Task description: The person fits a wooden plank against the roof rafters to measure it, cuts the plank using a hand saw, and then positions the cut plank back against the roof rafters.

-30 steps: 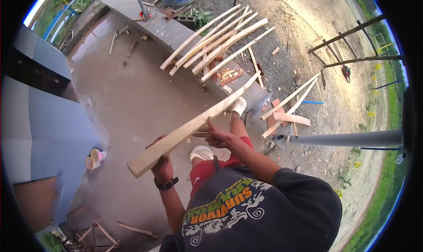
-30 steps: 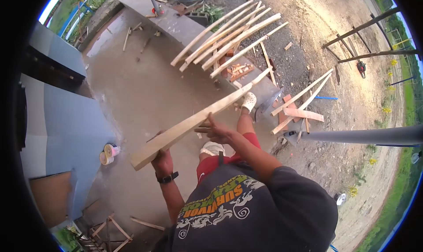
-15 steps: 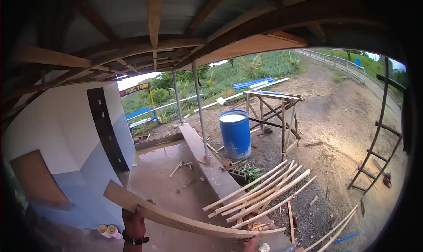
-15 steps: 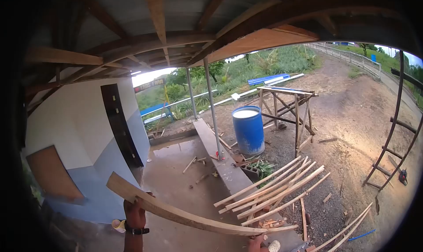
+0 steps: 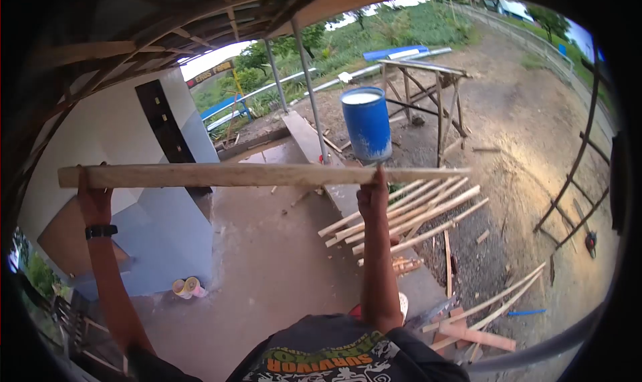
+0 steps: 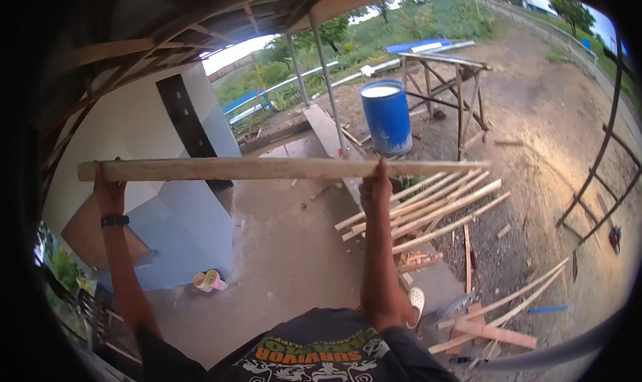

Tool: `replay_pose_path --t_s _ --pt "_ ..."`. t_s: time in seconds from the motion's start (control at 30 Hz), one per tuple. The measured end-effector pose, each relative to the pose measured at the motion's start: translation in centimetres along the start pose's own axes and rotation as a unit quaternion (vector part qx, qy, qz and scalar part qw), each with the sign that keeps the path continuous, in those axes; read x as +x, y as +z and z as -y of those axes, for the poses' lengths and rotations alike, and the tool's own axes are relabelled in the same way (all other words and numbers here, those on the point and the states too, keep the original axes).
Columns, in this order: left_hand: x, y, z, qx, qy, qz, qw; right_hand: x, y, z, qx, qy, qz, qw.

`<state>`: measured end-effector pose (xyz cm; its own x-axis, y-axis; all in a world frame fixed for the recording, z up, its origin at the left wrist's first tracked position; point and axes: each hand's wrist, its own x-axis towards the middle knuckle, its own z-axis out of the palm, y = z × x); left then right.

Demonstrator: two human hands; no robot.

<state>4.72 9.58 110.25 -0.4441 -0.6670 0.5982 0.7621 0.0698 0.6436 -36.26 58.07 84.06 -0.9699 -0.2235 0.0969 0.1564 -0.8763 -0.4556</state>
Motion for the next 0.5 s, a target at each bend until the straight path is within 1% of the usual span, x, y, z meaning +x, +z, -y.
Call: replay_pose_path --t_s 0.03,0.07,0.1,0.13,0.17,0.2,0.23,0.27,0.3,0.33,0.37,0.4,0.43,0.47,0.5 --pt "0.0 -2.2 -0.1 -0.015 -0.011 0.002 1.0 0.5 0.0 -0.6 -0.012 -0.014 0.018 1.0" --pt "0.4 -4.2 0.3 -0.018 -0.006 -0.041 0.999 0.4 0.6 -0.6 -0.027 0.018 -0.004 0.999" --pt "0.8 -6.3 0.7 -0.021 0.0 -0.083 0.996 0.3 0.5 -1.4 -0.036 0.018 0.011 0.999" --pt "-0.9 -6.3 1.1 -0.013 0.022 -0.115 0.993 -0.5 0.8 -2.3 -0.029 0.03 -0.007 0.999" --pt "-1.7 -7.4 1.4 -0.004 0.025 -0.146 0.989 -1.7 1.2 -3.0 -0.073 0.042 -0.053 0.995" --pt "-2.3 -9.0 1.6 -0.028 0.021 -0.173 0.984 -2.0 0.5 -4.1 -0.052 0.06 -0.039 0.996" --pt "-3.0 -10.8 1.5 -0.014 -0.002 -0.156 0.988 -2.4 0.1 -5.8 -0.05 0.065 -0.051 0.995" --pt "-3.6 -12.6 1.5 -0.034 -0.008 -0.196 0.98 -2.6 -0.3 -7.3 -0.058 0.064 -0.057 0.995" --pt "-5.8 -10.9 1.2 -0.009 0.011 -0.257 0.966 -4.6 0.6 -7.5 -0.058 0.096 -0.072 0.991" --pt "-5.9 -14.3 1.3 -0.009 0.022 -0.255 0.967 -5.5 0.2 -8.8 -0.058 0.108 -0.073 0.99" --pt "-7.3 -15.1 1.3 -0.011 -0.002 -0.25 0.968 -5.9 -0.2 -9.7 -0.068 0.121 -0.07 0.988" --pt "-9.4 -13.5 1.3 -0.025 -0.005 -0.29 0.957 -6.6 -0.5 -10.5 -0.056 0.125 -0.061 0.989" --pt "-11.4 -15.2 1.9 0.053 0.01 -0.27 0.961 -6.8 -1.9 -11.7 -0.074 0.144 -0.054 0.985" --pt "-13.4 -17.8 2.5 0.089 0.025 -0.265 0.96 -7.6 -1.6 -12.3 -0.1 0.161 -0.104 0.976" --pt "-15.5 -20.5 3.1 0.124 0.04 -0.261 0.956 -8.0 -2.9 -13.3 -0.099 0.177 -0.099 0.974"
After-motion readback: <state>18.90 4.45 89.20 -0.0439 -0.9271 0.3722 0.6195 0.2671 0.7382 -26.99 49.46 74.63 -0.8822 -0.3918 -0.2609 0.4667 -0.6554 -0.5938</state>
